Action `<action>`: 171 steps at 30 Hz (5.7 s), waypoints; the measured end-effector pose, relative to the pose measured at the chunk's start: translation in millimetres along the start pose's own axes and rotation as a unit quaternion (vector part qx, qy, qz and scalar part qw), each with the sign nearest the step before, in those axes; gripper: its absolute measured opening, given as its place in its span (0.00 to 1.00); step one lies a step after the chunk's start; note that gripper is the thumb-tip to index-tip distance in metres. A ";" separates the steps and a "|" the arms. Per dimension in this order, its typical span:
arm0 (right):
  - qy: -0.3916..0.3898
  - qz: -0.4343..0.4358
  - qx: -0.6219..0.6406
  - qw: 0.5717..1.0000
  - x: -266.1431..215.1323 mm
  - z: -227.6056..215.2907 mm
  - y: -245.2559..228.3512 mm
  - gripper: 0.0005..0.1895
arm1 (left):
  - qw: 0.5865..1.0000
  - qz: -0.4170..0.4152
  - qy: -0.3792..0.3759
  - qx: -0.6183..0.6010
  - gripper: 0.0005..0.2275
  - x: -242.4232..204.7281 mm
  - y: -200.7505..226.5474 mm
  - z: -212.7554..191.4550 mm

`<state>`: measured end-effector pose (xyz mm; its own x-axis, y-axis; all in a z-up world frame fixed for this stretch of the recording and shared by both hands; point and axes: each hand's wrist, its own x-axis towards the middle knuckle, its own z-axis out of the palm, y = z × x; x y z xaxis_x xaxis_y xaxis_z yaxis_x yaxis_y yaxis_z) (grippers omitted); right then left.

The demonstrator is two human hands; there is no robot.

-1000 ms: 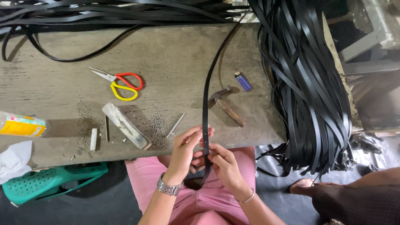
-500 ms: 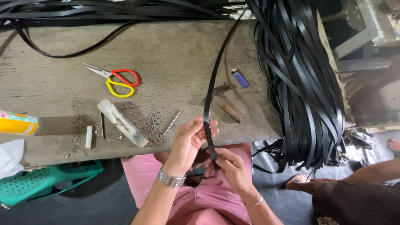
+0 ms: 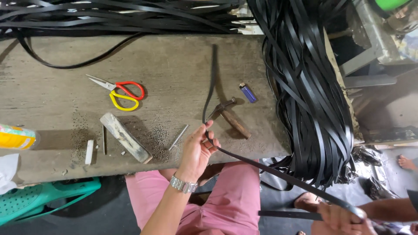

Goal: Using a hammer and a metal punch tool to create a series of holes in a long leather strap.

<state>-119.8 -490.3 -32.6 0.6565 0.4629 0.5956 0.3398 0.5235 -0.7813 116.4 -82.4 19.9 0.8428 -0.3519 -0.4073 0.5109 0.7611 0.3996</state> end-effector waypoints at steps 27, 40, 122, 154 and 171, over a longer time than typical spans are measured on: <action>0.162 0.202 -0.586 0.768 416.4 -98.0 110.0 0.11 | 0.871 0.432 0.002 0.235 0.03 102.9 405.8 18.4; 0.211 0.049 -0.649 0.729 502.5 -140.8 233.8 0.19 | 0.808 0.397 0.233 0.368 0.10 179.6 325.7 23.2; 0.613 0.243 -0.068 0.748 187.2 124.3 128.8 0.12 | 0.753 0.099 -0.189 0.623 0.12 -46.8 -52.6 13.1; 0.216 0.233 -0.632 0.707 375.1 22.4 219.3 0.32 | 0.830 0.199 0.077 0.515 0.23 -70.4 -25.4 -66.7; 0.012 0.178 -0.626 0.759 308.8 64.8 178.8 0.23 | 0.433 0.387 0.167 0.797 0.09 -58.2 24.1 -37.2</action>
<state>100.0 -207.4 23.7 0.8635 0.3946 0.3141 0.5024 -0.7283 -0.4661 73.4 -23.3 22.7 0.9301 -0.0267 0.3664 -0.2108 -0.8556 0.4728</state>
